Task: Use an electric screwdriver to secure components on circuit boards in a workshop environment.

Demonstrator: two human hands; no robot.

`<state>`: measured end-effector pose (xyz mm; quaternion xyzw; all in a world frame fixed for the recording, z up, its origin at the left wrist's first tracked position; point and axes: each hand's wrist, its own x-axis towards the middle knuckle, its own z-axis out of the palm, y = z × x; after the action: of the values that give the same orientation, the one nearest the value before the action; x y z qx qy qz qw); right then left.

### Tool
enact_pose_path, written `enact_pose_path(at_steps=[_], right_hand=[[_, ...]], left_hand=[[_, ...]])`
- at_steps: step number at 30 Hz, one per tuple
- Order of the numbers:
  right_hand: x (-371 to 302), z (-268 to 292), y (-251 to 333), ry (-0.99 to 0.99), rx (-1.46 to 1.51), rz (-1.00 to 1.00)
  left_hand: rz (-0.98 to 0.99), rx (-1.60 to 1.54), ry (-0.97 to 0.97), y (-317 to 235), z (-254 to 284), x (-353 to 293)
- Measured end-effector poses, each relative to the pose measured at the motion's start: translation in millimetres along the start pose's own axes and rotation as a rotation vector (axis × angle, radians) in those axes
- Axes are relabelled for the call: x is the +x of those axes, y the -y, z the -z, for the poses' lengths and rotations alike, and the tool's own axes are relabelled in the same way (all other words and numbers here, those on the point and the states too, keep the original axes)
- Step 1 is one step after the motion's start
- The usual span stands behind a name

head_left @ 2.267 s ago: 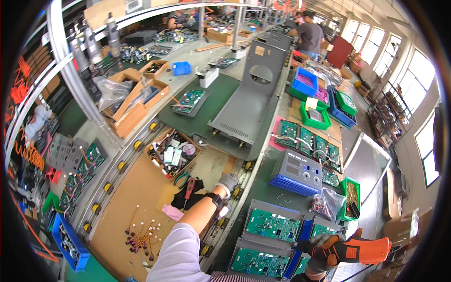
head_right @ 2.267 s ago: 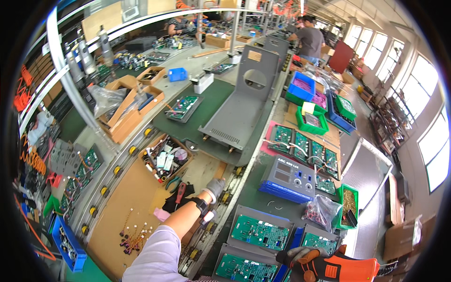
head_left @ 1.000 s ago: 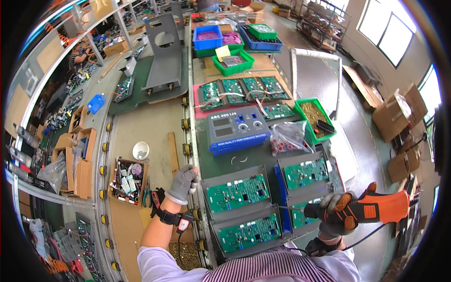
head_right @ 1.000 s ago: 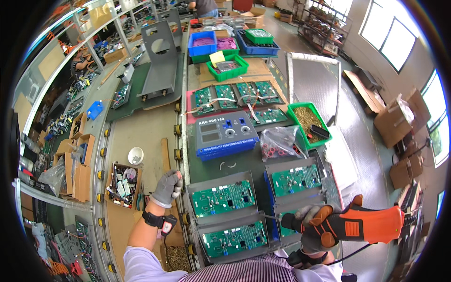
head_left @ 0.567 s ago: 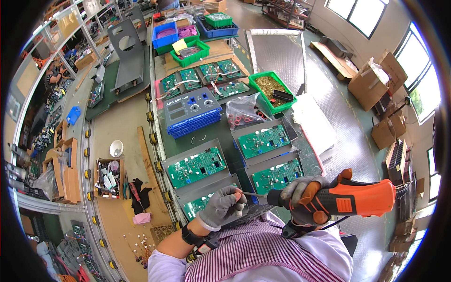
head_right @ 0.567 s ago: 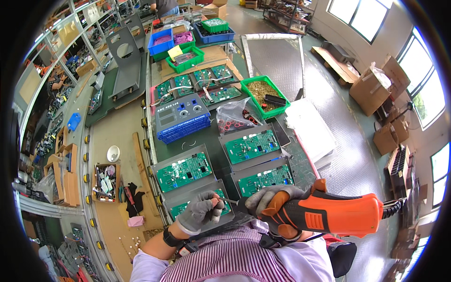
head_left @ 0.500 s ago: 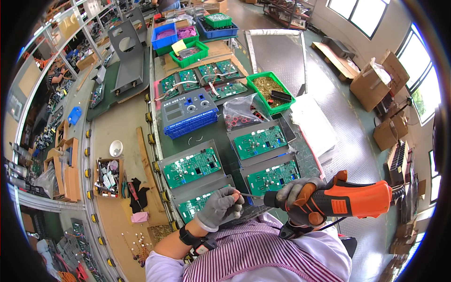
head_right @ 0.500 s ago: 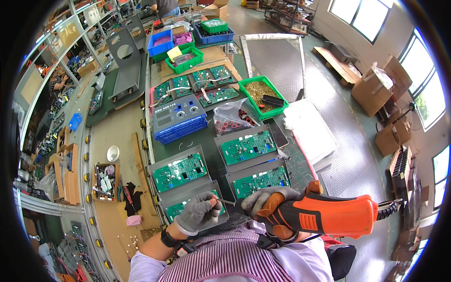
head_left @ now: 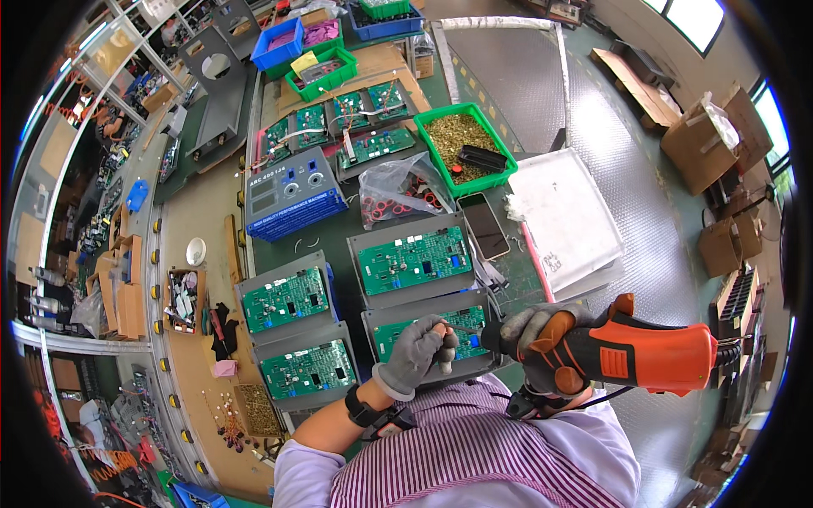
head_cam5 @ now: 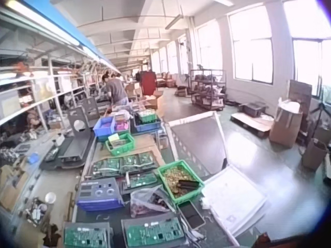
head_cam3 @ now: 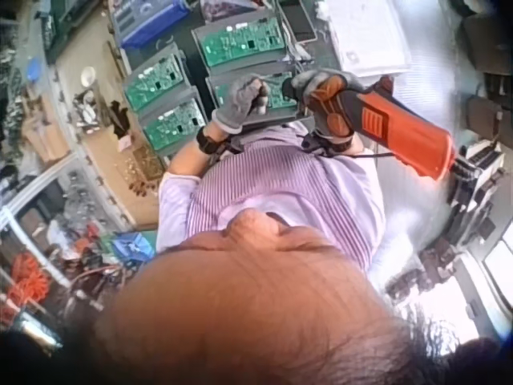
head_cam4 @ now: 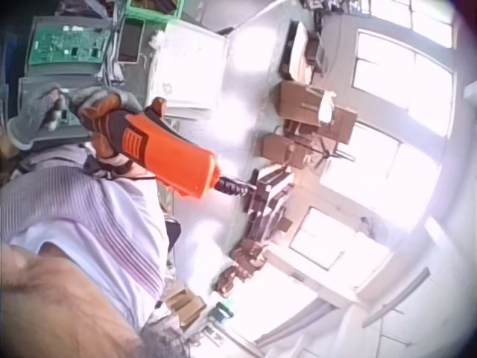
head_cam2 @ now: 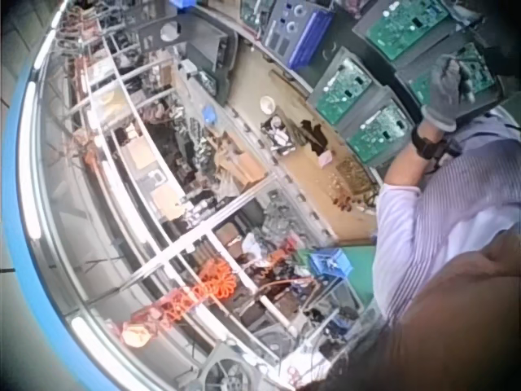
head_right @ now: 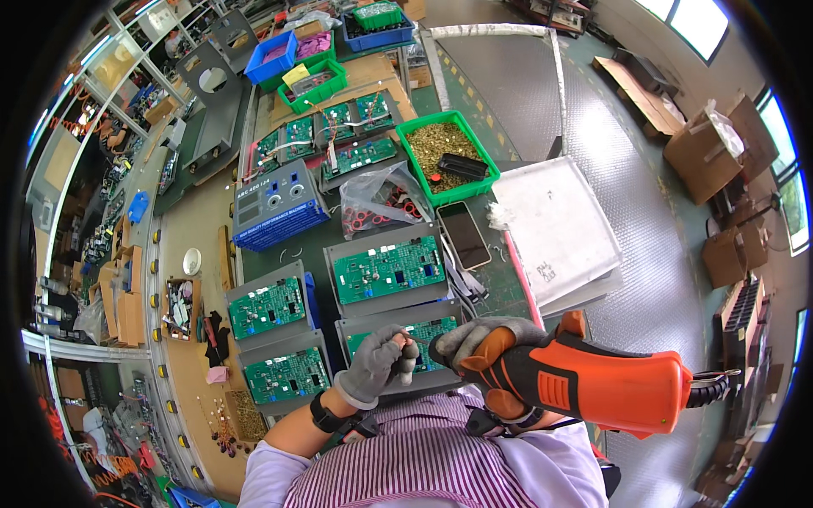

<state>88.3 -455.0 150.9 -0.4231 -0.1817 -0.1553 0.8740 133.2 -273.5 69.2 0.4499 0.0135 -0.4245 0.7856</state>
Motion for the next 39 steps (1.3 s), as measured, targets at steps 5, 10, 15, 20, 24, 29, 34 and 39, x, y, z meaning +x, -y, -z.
enact_pose_path(at_steps=[5, 10, 15, 20, 24, 29, 34, 39], right_hand=[[7.8, 17.6, -2.2, 0.033, 0.018, 0.008], [18.4, 21.3, -1.3, 0.042, -0.052, 0.000], [41.4, 23.0, -8.9, 0.066, 0.198, -0.038], [48.2, 16.1, -11.4, 0.004, 0.008, -0.037], [51.7, 19.5, -16.7, -0.003, 0.023, 0.034], [48.5, 39.2, -21.6, -0.071, 0.005, 0.015], [43.7, 57.4, -37.8, -0.224, -0.238, 0.027], [44.0, 75.6, -52.0, -0.280, -0.399, 0.017]], left_hand=[[-0.064, -0.029, -0.096, 3.6, -3.8, 17.1], [-0.043, -0.030, -0.049, -5.7, -2.5, 32.2], [0.021, -0.025, -0.105, -26.3, 2.7, 34.6], [-0.002, 0.071, -0.143, -32.5, 2.7, 39.0], [0.042, -0.043, -0.104, -21.7, 11.7, 43.3], [0.097, 0.055, -0.018, -19.7, 10.1, 54.9], [-0.012, 0.063, -0.188, -27.6, 26.1, 81.8], [-0.089, -0.095, -0.139, -35.1, 51.0, 102.8]])
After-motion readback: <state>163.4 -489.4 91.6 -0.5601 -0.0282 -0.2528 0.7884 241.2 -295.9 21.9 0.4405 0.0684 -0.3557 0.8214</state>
